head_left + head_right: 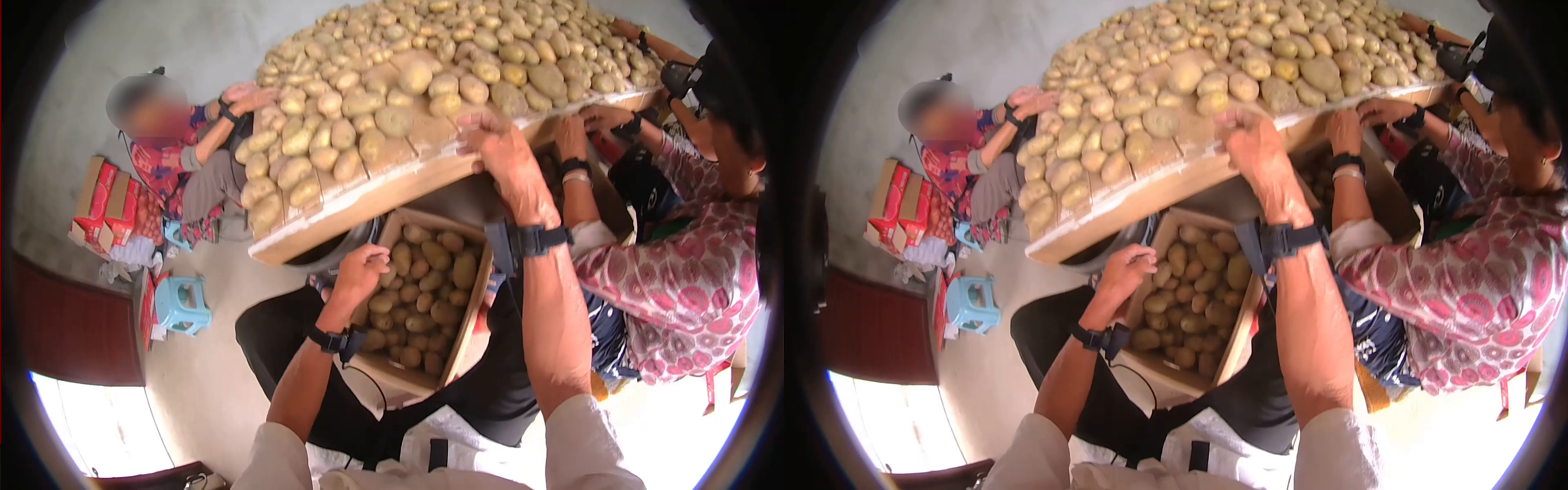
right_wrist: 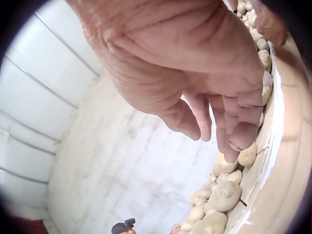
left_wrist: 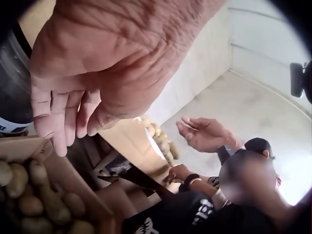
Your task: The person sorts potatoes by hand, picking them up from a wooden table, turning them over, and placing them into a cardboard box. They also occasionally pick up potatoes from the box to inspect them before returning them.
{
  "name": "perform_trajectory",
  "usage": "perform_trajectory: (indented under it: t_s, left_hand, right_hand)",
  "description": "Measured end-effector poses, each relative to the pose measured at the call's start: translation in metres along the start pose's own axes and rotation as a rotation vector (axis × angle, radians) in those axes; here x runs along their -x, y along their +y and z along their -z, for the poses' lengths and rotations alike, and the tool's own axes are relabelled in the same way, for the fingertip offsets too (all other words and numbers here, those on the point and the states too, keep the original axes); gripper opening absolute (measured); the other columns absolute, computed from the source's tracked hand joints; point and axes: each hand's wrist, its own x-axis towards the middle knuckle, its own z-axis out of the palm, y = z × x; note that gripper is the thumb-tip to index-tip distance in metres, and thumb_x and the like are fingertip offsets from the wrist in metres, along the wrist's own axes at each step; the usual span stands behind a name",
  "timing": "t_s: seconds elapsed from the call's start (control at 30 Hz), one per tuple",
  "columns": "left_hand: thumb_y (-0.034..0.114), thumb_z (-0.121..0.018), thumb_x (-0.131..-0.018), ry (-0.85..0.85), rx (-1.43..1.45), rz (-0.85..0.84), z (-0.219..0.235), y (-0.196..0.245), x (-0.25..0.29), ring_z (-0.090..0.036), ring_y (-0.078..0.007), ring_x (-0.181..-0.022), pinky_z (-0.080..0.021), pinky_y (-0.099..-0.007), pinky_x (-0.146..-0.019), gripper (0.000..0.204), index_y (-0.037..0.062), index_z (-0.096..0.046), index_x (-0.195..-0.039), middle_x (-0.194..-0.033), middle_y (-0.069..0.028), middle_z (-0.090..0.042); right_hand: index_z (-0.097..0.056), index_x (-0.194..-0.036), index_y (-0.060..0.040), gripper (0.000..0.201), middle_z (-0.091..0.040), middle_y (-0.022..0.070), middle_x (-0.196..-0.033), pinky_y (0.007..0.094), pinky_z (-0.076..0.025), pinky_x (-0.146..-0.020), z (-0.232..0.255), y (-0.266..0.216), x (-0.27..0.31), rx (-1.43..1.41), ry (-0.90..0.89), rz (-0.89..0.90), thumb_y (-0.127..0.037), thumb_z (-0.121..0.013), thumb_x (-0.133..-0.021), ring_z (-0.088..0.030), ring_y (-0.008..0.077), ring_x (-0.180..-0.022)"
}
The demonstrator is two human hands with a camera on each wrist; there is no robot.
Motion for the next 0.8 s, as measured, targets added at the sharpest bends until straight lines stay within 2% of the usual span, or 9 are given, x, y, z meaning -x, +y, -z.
perform_trajectory:
  t_s: [0.1, 0.17, 0.23, 0.27, 0.37, 0.43, 0.57, 0.63, 0.8]
  left_hand:
    - [0.009, -0.067, -0.089, -0.061, -0.199, -0.206, 0.015, -0.049, 0.009, -0.074, -0.0188, -0.082, -0.058, -0.0327, -0.078, 0.025, -0.0015, -0.073, -0.11, -0.095, -0.0117, -0.076]
    - [0.008, -0.065, -0.092, -0.041, -0.042, 0.07, 0.021, -0.046, 0.019, -0.073, -0.0189, -0.08, -0.058, -0.0311, -0.076, 0.022, -0.0025, -0.073, -0.11, -0.096, -0.0119, -0.076]
    - [0.014, -0.061, -0.098, -0.083, -0.13, 0.043, 0.033, -0.085, 0.005, -0.074, -0.0161, -0.089, -0.051, -0.0274, -0.066, 0.027, -0.0002, -0.069, -0.119, -0.104, -0.0078, -0.074]
    - [0.014, -0.061, -0.098, -0.086, -0.129, 0.063, 0.035, -0.083, 0.005, -0.074, -0.0161, -0.089, -0.051, -0.0274, -0.066, 0.027, -0.0002, -0.069, -0.119, -0.104, -0.0078, -0.074]
    - [0.015, -0.057, -0.1, -0.115, -0.164, 0.197, 0.041, -0.06, 0.014, -0.075, -0.0213, -0.099, -0.051, -0.0283, -0.07, 0.032, 0.0011, -0.065, -0.127, -0.115, -0.0115, -0.074]
    - [0.016, -0.057, -0.1, -0.121, -0.159, 0.203, 0.04, -0.066, 0.016, -0.075, -0.0211, -0.1, -0.051, -0.0286, -0.071, 0.032, 0.0015, -0.065, -0.127, -0.115, -0.0111, -0.074]
    - [0.013, -0.065, -0.094, -0.117, -0.181, 0.146, 0.029, -0.092, 0.02, -0.074, -0.0217, -0.091, -0.056, -0.0323, -0.081, 0.025, 0.0004, -0.074, -0.114, -0.099, -0.0133, -0.076]
    - [0.015, -0.066, -0.093, -0.174, -0.239, 0.13, 0.022, -0.1, 0.023, -0.074, -0.0237, -0.094, -0.056, -0.0338, -0.083, 0.026, 0.0017, -0.074, -0.114, -0.1, -0.015, -0.076]
    - [0.02, -0.068, -0.094, -0.351, -0.548, -0.015, -0.022, -0.098, 0.03, -0.071, -0.0282, -0.098, -0.053, -0.0366, -0.09, 0.03, 0.0016, -0.071, -0.117, -0.106, -0.0173, -0.074]
  right_hand:
    - [-0.069, -0.123, -0.0024, 0.034, -0.075, 0.0057, -0.104, 0.0289, -0.053, -0.075, 0.009, 0.02, -0.006, 0.159, -0.075, 0.144, -0.017, -0.06, -0.094, -0.072, 0.0191, -0.098]
    - [-0.07, -0.121, -0.0013, 0.033, -0.076, 0.0061, -0.103, 0.0285, -0.053, -0.076, 0.006, 0.003, 0.011, 0.188, -0.061, 0.167, -0.018, -0.06, -0.094, -0.072, 0.0188, -0.099]
    - [-0.07, -0.101, -0.0034, 0.019, -0.071, 0.0078, -0.093, 0.0279, -0.051, -0.072, -0.008, -0.004, 0.027, -0.141, 0.081, 0.128, -0.021, -0.063, -0.095, -0.068, 0.0168, -0.087]
    - [-0.069, -0.109, -0.0032, 0.022, -0.071, 0.0099, -0.102, 0.0289, -0.052, -0.075, -0.007, -0.001, 0.029, -0.201, 0.027, 0.135, -0.021, -0.063, -0.097, -0.068, 0.0184, -0.095]
    - [-0.069, -0.109, -0.0026, 0.022, -0.071, 0.0085, -0.102, 0.0282, -0.053, -0.074, -0.002, -0.004, 0.032, -0.032, -0.082, 0.192, -0.02, -0.063, -0.097, -0.068, 0.0183, -0.093]
    - [-0.07, -0.105, -0.0026, 0.02, -0.071, 0.0078, -0.1, 0.0271, -0.053, -0.072, 0.001, -0.001, 0.044, 0.54, -0.044, 0.878, -0.019, -0.063, -0.097, -0.068, 0.0178, -0.093]
    - [-0.071, -0.102, -0.0017, 0.019, -0.072, 0.008, -0.099, 0.026, -0.053, -0.072, -0.009, -0.002, 0.041, 0.326, -0.072, 0.737, -0.017, -0.061, -0.096, -0.068, 0.018, -0.091]
    - [-0.071, -0.101, -0.002, 0.019, -0.073, 0.0077, -0.095, 0.0268, -0.054, -0.071, -0.015, -0.007, 0.037, -0.119, -0.11, 0.298, -0.016, -0.061, -0.094, -0.069, 0.0185, -0.087]
    - [-0.072, -0.095, -0.0035, 0.019, -0.072, 0.0057, -0.088, 0.029, -0.054, -0.069, -0.012, -0.019, 0.039, 0.073, -0.112, 0.269, -0.019, -0.061, -0.091, -0.068, 0.0173, -0.084]
